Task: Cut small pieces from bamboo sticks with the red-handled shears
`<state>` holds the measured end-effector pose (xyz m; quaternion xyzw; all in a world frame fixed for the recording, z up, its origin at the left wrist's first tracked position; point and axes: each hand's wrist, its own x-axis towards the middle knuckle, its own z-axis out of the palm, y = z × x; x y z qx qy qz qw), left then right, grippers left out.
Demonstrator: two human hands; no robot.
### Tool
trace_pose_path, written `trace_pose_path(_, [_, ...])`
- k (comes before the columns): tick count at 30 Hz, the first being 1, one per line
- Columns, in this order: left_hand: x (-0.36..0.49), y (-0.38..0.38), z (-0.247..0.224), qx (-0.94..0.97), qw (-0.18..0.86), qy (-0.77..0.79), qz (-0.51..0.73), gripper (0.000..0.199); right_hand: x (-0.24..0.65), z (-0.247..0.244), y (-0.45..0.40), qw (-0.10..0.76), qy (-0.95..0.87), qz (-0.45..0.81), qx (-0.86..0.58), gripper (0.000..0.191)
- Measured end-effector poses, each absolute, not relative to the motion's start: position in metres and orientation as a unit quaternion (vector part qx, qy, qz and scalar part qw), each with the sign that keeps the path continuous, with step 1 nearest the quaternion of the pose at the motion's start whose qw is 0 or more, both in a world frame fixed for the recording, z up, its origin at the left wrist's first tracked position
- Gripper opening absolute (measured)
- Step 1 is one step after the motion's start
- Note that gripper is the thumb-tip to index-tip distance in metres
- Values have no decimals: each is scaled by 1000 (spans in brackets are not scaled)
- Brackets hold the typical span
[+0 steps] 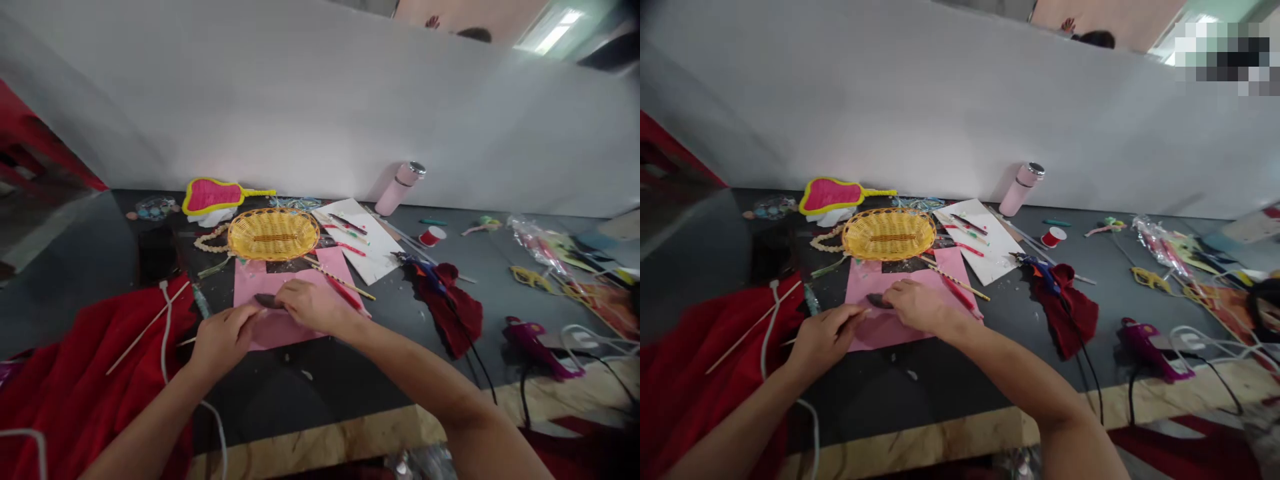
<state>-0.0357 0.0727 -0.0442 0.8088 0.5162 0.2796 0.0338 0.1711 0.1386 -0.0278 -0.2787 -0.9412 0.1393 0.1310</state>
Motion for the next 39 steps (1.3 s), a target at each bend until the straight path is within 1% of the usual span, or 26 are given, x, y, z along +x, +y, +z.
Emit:
trace_pose_path(2, [-39,74,-43,795,32,539,275,18,156,-32,134,113,-945,134,-275,24])
trace_pose_path(4, [-40,74,-42,783,36,555,278,19,152,-33,131,118,-943,136,-279,23])
trace_pose_path(8, [-40,74,-39,770,50,576,269,20,166,-25,121,187,-914,129,-336,25])
trace_pose_path(9, [-39,74,-38,768,50,582,262,20,173,-23,118,201,-901,113,-368,23])
trace_pose_path(11, [-38,73,-37,766,49,593,244,22,188,-22,111,195,-876,75,-434,13])
trace_pose_path(13, [-37,73,-37,764,49,601,227,23,200,-26,104,170,-855,56,-487,21])
trace_pose_path(15, [-35,72,-38,763,50,607,216,24,208,-33,99,163,-838,56,-518,28])
trace_pose_path(18, [-34,72,-39,759,50,613,212,23,212,-39,94,168,-837,71,-516,35])
trace_pose_path(20, [-33,72,-39,758,55,612,220,21,213,-39,92,160,-848,74,-499,37])
trace_pose_path(24, [-31,71,-37,755,64,600,255,22,214,-35,92,138,-877,83,-453,27])
trace_pose_path(27, [-32,70,-34,757,55,582,293,24,215,-38,95,135,-886,84,-436,24])
trace_pose_path(29, [-32,70,-32,754,50,569,324,25,217,-40,97,159,-876,81,-448,25])
trace_pose_path(30, [-33,69,-30,752,50,565,337,24,219,-41,98,184,-867,87,-455,24])
trace_pose_path(33, [-34,68,-26,745,45,556,365,22,225,-39,100,315,-797,154,-491,22])
trace_pose_path(35, [-34,67,-24,746,38,549,375,22,228,-35,99,403,-713,241,-521,25])
trace_pose_path(37, [-34,67,-23,751,33,541,377,22,227,-29,95,447,-634,365,-514,35])
trace_pose_path(38, [-34,66,-22,754,31,538,375,22,226,-26,93,453,-606,433,-490,38])
trace_pose_path(39, [-34,66,-21,756,30,536,374,21,224,-24,90,453,-586,494,-455,37])
